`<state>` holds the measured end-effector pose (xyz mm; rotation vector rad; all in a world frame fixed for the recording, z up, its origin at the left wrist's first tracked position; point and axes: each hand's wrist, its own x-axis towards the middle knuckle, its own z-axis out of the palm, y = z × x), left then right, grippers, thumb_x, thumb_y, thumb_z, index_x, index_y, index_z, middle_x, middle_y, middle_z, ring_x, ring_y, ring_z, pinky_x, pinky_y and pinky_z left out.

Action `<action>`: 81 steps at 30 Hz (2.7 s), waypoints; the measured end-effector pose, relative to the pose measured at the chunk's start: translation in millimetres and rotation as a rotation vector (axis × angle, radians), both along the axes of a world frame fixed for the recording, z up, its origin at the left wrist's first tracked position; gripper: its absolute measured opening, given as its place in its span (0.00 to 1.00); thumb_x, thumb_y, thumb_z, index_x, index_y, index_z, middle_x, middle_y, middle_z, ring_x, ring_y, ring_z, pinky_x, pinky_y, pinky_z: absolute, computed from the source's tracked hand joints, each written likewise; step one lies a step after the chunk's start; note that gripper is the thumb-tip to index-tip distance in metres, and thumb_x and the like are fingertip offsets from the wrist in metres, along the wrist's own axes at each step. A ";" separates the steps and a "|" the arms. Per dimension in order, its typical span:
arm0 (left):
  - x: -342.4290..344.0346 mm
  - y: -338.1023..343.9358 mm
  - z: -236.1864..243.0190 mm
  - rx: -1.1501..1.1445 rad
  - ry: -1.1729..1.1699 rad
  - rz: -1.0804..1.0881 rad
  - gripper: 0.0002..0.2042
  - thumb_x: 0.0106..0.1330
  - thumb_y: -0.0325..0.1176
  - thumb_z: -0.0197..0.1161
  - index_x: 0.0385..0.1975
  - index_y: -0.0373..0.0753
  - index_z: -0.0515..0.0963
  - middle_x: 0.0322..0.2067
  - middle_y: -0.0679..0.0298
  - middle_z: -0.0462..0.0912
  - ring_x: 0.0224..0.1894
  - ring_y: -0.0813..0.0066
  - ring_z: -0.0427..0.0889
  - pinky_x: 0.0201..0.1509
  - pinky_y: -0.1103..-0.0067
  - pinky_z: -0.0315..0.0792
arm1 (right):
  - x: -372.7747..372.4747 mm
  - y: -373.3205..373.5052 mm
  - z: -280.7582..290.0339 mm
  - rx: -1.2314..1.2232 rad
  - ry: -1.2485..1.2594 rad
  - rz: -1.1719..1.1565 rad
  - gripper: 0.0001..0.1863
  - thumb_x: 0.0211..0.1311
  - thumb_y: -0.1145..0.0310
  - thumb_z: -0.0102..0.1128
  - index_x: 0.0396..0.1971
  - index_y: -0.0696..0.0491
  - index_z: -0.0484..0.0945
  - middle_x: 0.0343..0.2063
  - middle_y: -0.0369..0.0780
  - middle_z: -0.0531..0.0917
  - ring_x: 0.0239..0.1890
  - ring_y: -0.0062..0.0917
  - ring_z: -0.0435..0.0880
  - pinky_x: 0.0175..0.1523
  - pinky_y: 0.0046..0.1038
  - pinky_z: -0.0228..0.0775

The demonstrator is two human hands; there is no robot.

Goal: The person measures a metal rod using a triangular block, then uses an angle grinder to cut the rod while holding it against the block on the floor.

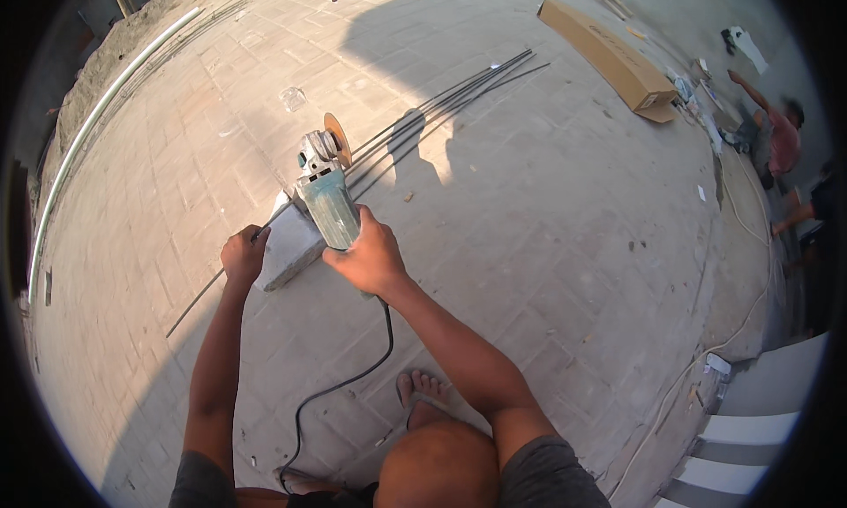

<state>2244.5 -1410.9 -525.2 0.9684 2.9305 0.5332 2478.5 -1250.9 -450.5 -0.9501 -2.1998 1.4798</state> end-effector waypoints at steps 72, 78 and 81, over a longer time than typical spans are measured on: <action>41.7 -6.1 -39.9 0.135 0.010 -0.104 0.10 0.61 0.39 0.68 0.37 0.42 0.87 0.39 0.62 0.86 0.46 0.58 0.80 0.51 0.68 0.74 | 2.6 -9.0 -73.4 0.014 -0.316 0.053 0.35 0.42 0.60 0.72 0.52 0.60 0.73 0.40 0.52 0.85 0.45 0.43 0.85 0.50 0.38 0.77; 37.6 -2.1 -27.8 0.029 0.011 -0.095 0.10 0.61 0.43 0.68 0.35 0.47 0.88 0.38 0.66 0.87 0.43 0.59 0.83 0.47 0.67 0.76 | -20.0 -27.9 -80.3 0.024 -0.397 0.148 0.39 0.44 0.58 0.73 0.55 0.61 0.69 0.43 0.53 0.84 0.48 0.47 0.84 0.53 0.41 0.77; 35.5 -0.9 -25.4 -0.018 0.014 -0.099 0.10 0.61 0.45 0.68 0.34 0.48 0.89 0.37 0.67 0.87 0.40 0.61 0.84 0.44 0.68 0.77 | -27.5 -30.7 -80.7 0.044 -0.385 0.186 0.39 0.45 0.58 0.73 0.56 0.61 0.68 0.43 0.53 0.84 0.48 0.47 0.84 0.53 0.41 0.77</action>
